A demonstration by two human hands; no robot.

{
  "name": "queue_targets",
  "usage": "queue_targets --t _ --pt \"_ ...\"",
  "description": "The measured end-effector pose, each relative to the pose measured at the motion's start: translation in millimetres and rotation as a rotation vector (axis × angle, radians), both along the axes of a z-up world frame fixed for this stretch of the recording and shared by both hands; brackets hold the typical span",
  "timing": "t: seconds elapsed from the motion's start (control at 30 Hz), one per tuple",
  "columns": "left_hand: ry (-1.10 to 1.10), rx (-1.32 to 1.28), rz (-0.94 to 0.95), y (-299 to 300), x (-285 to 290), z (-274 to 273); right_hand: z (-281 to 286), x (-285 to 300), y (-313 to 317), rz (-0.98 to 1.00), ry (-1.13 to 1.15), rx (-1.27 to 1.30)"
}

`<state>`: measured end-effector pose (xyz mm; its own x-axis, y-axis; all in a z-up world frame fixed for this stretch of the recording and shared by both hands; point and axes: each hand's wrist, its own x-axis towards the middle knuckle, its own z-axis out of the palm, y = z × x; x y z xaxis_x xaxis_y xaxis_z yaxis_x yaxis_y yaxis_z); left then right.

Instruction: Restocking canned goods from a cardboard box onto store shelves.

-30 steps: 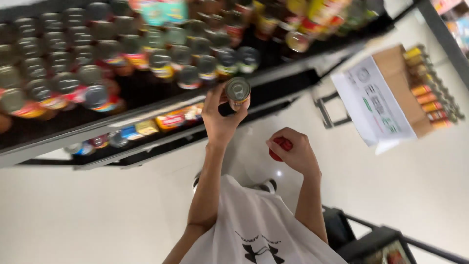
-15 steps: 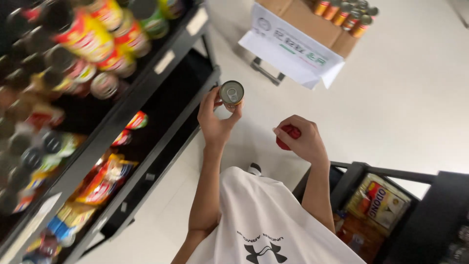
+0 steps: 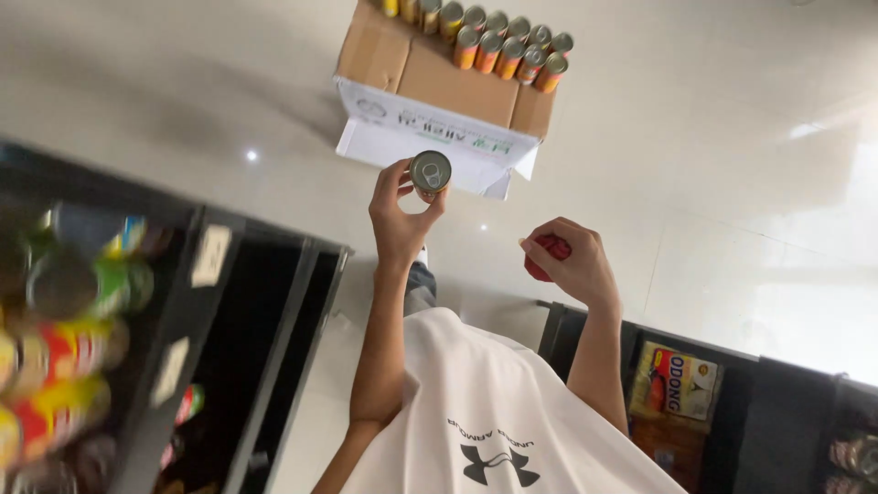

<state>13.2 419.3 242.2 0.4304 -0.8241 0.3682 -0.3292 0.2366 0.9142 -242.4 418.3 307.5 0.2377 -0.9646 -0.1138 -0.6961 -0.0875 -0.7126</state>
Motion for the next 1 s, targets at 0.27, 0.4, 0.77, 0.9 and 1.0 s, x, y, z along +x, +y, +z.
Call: queue_targets --t 0.27,0.4,0.77,0.9,1.0 --pt "0.168 0.135 -0.069 -157.0 40.4 -69.5 -2.6 36.0 -120.1 -0.067 -0.003 0.058" --pt "0.207 0.140 -0.100 -222.0 48.9 -106.7 -17.9 43.9 -175.7 -0.036 -0.014 0.103" --pt "-0.232 0.312 0.024 -370.4 42.2 -195.1 -61.8 25.8 -343.7 0.113 -0.083 0.148" --pt "-0.158 0.431 0.064 -406.7 33.8 -218.2 -67.7 18.9 -382.3 0.123 -0.059 0.172" --pt "-0.214 0.385 0.101 -430.9 29.9 -253.6 -76.7 15.2 -403.0 0.112 -0.086 0.201"
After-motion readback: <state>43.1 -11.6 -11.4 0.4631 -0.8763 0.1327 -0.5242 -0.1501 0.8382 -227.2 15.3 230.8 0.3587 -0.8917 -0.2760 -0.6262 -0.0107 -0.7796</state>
